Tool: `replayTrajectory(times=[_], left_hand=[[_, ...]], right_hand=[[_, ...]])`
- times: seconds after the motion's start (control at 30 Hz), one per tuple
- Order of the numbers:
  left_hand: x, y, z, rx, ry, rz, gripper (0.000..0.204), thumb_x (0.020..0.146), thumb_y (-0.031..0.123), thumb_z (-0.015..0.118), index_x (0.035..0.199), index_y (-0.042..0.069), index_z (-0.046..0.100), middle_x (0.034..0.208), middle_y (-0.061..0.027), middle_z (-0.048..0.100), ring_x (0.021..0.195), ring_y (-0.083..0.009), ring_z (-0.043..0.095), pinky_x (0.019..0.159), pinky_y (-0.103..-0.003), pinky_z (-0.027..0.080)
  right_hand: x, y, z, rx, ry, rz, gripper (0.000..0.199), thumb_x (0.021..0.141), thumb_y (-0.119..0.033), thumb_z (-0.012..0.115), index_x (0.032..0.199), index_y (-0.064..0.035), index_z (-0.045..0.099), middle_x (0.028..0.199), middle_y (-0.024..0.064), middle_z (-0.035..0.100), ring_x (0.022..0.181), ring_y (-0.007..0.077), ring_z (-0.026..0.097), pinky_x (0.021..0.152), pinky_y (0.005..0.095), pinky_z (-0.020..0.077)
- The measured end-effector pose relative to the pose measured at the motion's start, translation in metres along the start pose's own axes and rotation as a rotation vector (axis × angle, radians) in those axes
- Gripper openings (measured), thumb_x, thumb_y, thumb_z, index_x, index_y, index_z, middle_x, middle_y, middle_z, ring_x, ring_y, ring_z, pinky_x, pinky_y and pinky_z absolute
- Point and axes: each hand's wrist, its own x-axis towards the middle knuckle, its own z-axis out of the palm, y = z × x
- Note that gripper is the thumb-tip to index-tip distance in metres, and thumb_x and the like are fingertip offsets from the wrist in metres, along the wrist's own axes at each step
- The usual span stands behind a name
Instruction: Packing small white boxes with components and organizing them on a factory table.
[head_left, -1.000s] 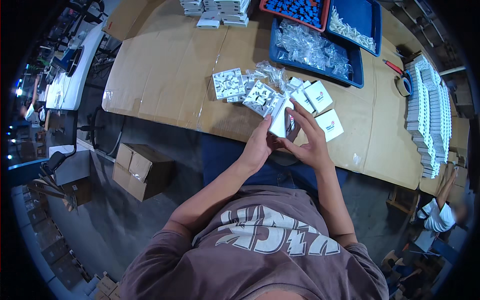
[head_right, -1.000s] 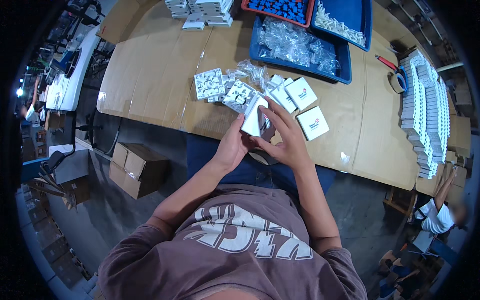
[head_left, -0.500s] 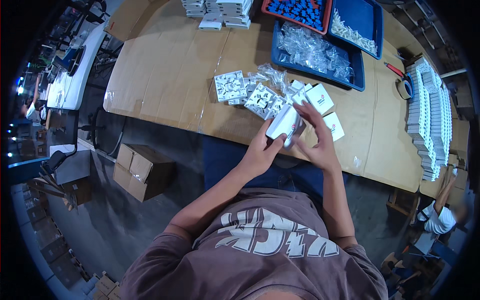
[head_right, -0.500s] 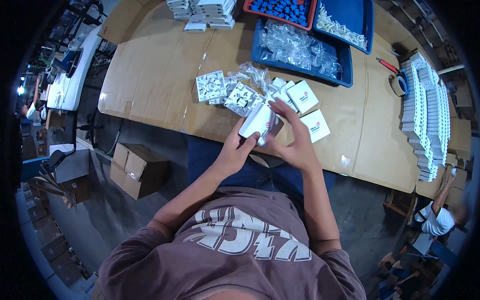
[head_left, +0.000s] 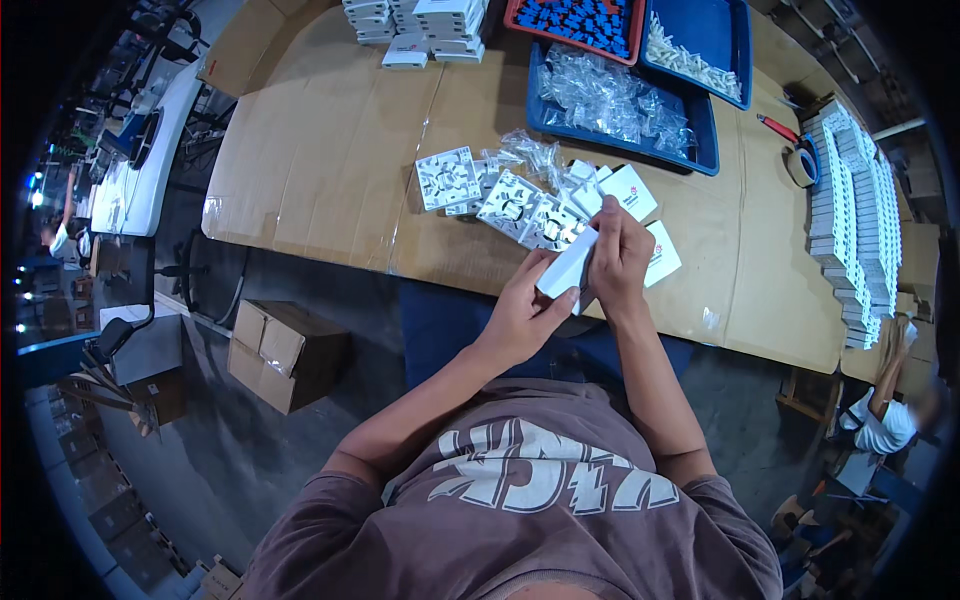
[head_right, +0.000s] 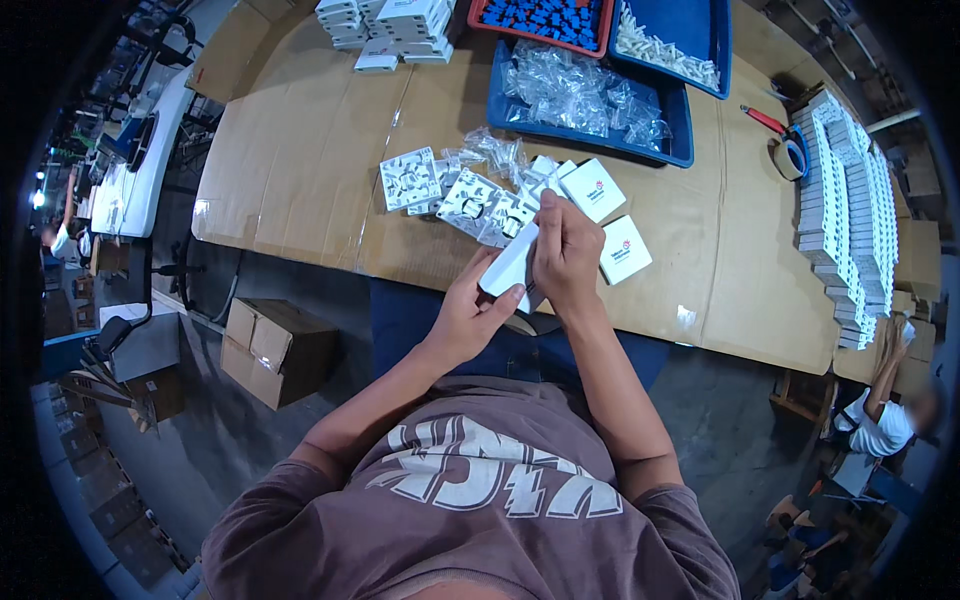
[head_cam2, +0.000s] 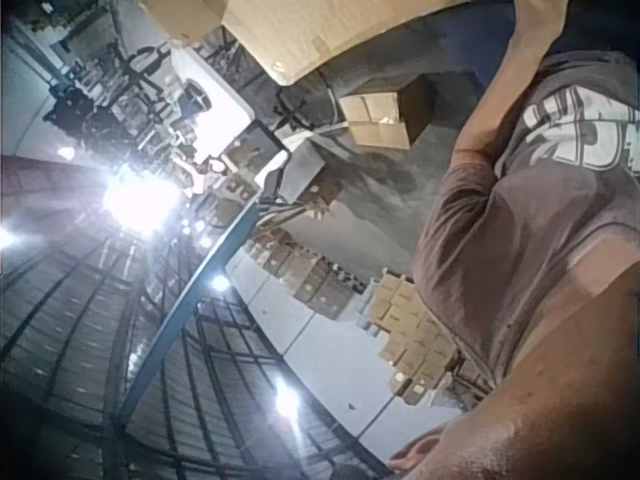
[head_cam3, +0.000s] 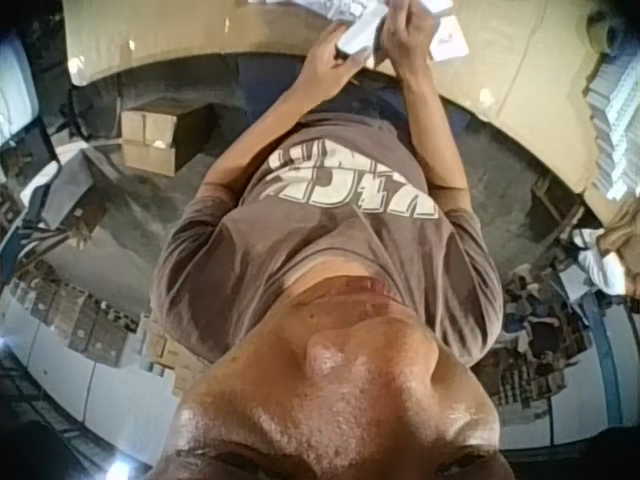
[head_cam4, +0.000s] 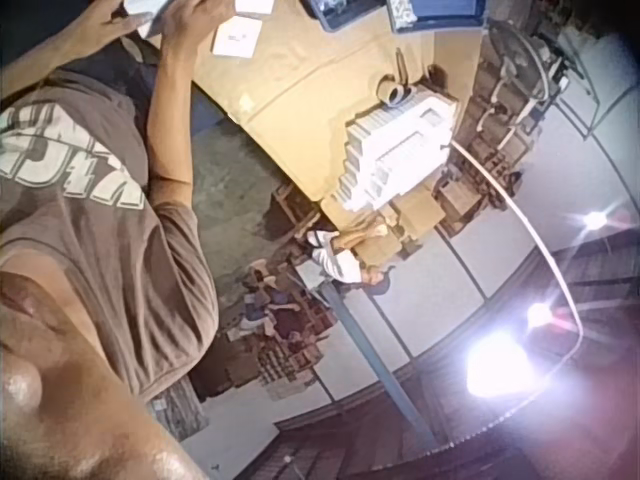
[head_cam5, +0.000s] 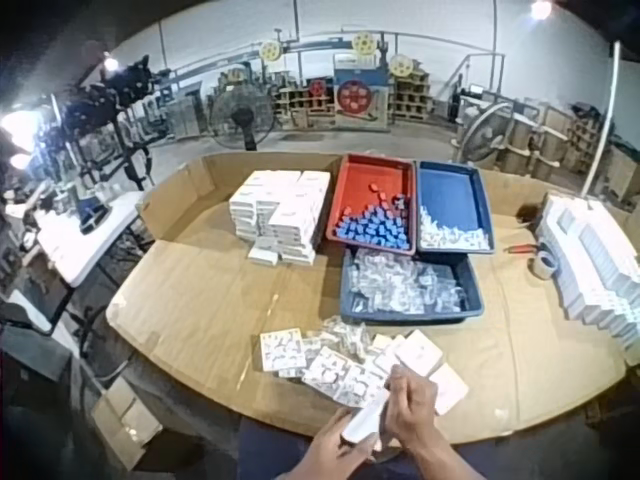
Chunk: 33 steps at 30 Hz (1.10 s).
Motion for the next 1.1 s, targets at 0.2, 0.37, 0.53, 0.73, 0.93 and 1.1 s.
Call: replayTrajectory(times=[0.2, 0.37, 0.53, 0.73, 0.93, 1.1], left_hand=[[0.012, -0.003, 0.002, -0.799, 0.368, -0.182, 0.037, 0.104, 0.016, 0.065, 0.137, 0.002, 0.058, 0.121, -0.0058, 0.067, 0.108, -0.0125, 0.065, 0.096, -0.031, 0.053], [0.008, -0.019, -0.011, -0.806, 0.278, -0.208, 0.044, 0.100, 0.010, 0.069, 0.141, 0.001, 0.054, 0.124, -0.0053, 0.067, 0.114, -0.0145, 0.062, 0.107, -0.034, 0.047], [0.018, 0.010, -0.023, -0.096, 0.383, 0.220, 0.052, 0.094, 0.005, 0.075, 0.141, 0.001, 0.054, 0.130, -0.0073, 0.063, 0.114, -0.0173, 0.062, 0.106, -0.032, 0.046], [0.018, 0.011, -0.046, -0.069, -0.005, 0.177, 0.034, 0.092, 0.007, 0.078, 0.124, 0.000, 0.068, 0.127, -0.0069, 0.063, 0.115, -0.0147, 0.062, 0.098, -0.027, 0.049], [0.009, 0.003, -0.045, -0.205, 0.025, 0.177, 0.035, 0.091, 0.004, 0.078, 0.125, 0.002, 0.068, 0.126, -0.0065, 0.063, 0.117, -0.0139, 0.062, 0.098, -0.027, 0.050], [0.013, -0.001, -0.047, -0.277, 0.020, 0.144, 0.037, 0.090, 0.006, 0.080, 0.125, 0.004, 0.069, 0.124, -0.0042, 0.066, 0.112, -0.0121, 0.062, 0.095, -0.026, 0.050]], right_hand=[[0.008, -0.008, -0.009, 0.177, -0.124, 0.168, 0.027, 0.099, -0.023, 0.073, 0.112, 0.0007, 0.067, 0.100, 0.0068, 0.071, 0.084, 0.0139, 0.064, 0.075, 0.0310, 0.0519], [-0.023, -0.014, -0.008, 0.699, -0.172, 0.486, 0.039, 0.089, -0.009, 0.083, 0.121, 0.0017, 0.065, 0.113, 0.0074, 0.070, 0.104, 0.0132, 0.066, 0.093, 0.0294, 0.0533], [-0.010, -0.027, -0.034, 0.542, -0.267, 0.342, 0.035, 0.089, -0.003, 0.082, 0.120, 0.0018, 0.068, 0.109, 0.0053, 0.072, 0.100, 0.0103, 0.067, 0.086, 0.0253, 0.0555], [-0.020, -0.031, -0.034, 0.483, -0.470, 0.324, 0.036, 0.088, -0.004, 0.083, 0.121, 0.0020, 0.071, 0.109, 0.0065, 0.074, 0.103, 0.0116, 0.068, 0.089, 0.0275, 0.0543], [-0.016, -0.042, -0.042, 0.302, -0.581, 0.199, 0.035, 0.090, -0.007, 0.081, 0.122, 0.0026, 0.071, 0.102, 0.0089, 0.078, 0.096, 0.0121, 0.069, 0.086, 0.0291, 0.0529], [-0.017, -0.042, -0.039, 0.272, -0.552, 0.154, 0.032, 0.091, -0.005, 0.079, 0.121, 0.0030, 0.071, 0.099, 0.0106, 0.078, 0.094, 0.0124, 0.070, 0.085, 0.0293, 0.0531]])
